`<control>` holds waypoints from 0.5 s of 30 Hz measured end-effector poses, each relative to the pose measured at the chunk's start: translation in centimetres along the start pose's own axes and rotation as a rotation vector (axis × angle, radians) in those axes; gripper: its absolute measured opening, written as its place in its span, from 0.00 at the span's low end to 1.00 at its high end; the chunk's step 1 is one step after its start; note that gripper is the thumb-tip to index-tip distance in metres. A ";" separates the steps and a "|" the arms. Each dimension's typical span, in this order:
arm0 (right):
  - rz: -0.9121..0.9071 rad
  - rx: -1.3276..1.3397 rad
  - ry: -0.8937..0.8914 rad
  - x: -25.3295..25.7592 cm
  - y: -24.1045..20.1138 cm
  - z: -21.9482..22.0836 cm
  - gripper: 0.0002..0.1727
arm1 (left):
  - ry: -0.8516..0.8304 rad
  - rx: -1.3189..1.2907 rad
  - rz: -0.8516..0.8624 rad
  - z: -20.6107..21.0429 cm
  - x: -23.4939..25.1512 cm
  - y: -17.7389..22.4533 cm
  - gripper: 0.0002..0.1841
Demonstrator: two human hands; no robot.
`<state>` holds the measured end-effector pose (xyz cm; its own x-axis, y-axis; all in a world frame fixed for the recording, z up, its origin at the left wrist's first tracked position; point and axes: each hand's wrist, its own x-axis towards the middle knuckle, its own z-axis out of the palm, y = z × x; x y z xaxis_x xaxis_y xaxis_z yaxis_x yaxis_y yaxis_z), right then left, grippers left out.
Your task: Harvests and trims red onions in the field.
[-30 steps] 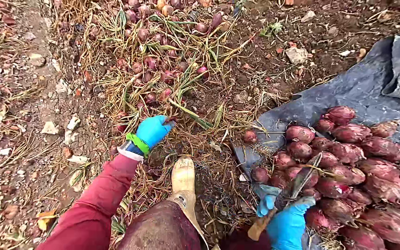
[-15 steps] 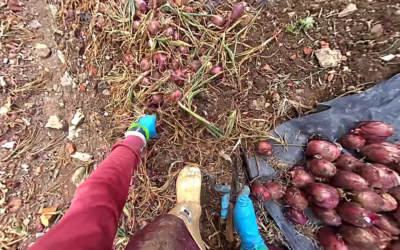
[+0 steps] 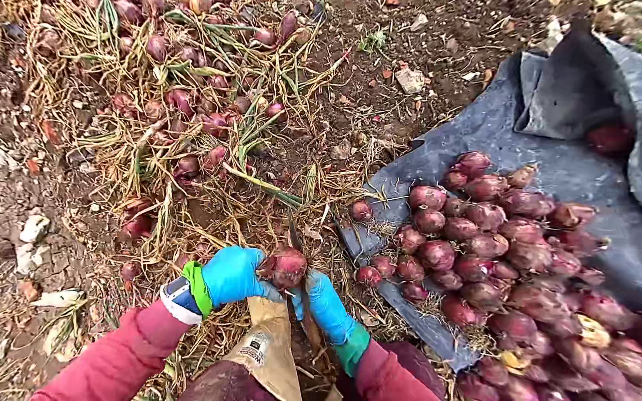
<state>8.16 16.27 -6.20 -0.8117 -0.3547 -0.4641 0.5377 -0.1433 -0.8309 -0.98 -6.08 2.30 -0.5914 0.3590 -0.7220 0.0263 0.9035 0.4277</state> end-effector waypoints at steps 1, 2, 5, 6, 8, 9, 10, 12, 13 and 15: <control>-0.023 -0.046 0.040 0.4 -0.8 -0.1 0.51 | -0.082 -0.081 0.048 0.5 0.1 0.4 0.33; -0.023 -0.092 0.067 0.9 -1.5 -0.4 0.52 | -0.145 -0.183 0.078 0.6 0.4 0.4 0.30; 0.078 -0.236 0.027 1.7 -2.0 -2.0 0.49 | -0.138 -0.035 -0.029 -1.1 1.5 -0.1 0.29; 0.084 -0.216 0.025 1.5 -1.6 -2.5 0.49 | -0.080 0.101 -0.107 -1.8 1.9 -0.2 0.32; 0.097 -0.134 0.069 0.7 -0.8 -3.2 0.51 | 0.092 0.112 -0.182 -2.4 2.7 -0.5 0.34; 0.122 -0.127 0.086 0.4 -0.5 -3.5 0.51 | 0.152 0.065 -0.173 -2.4 2.9 0.0 0.31; 0.163 -0.144 0.058 0.0 -0.1 -3.8 0.52 | 0.152 0.065 -0.132 -2.3 2.7 1.1 0.28; 0.192 -0.214 -0.068 -1.3 0.3 -4.3 0.55 | -0.028 0.211 0.002 -1.5 2.3 4.9 0.25; 0.163 -0.235 -0.088 -2.0 0.0 -4.6 0.56 | -0.150 0.296 0.082 -0.9 2.5 7.1 0.23; 0.095 -0.236 0.016 -3.8 -0.1 -5.3 0.56 | -0.275 0.348 0.212 0.0 3.6 10.1 0.20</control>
<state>9.94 22.53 -5.95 -0.7648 -0.3416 -0.5463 0.5447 0.1101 -0.8314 -2.82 4.35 4.01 -0.3103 0.5499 -0.7754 0.4190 0.8113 0.4077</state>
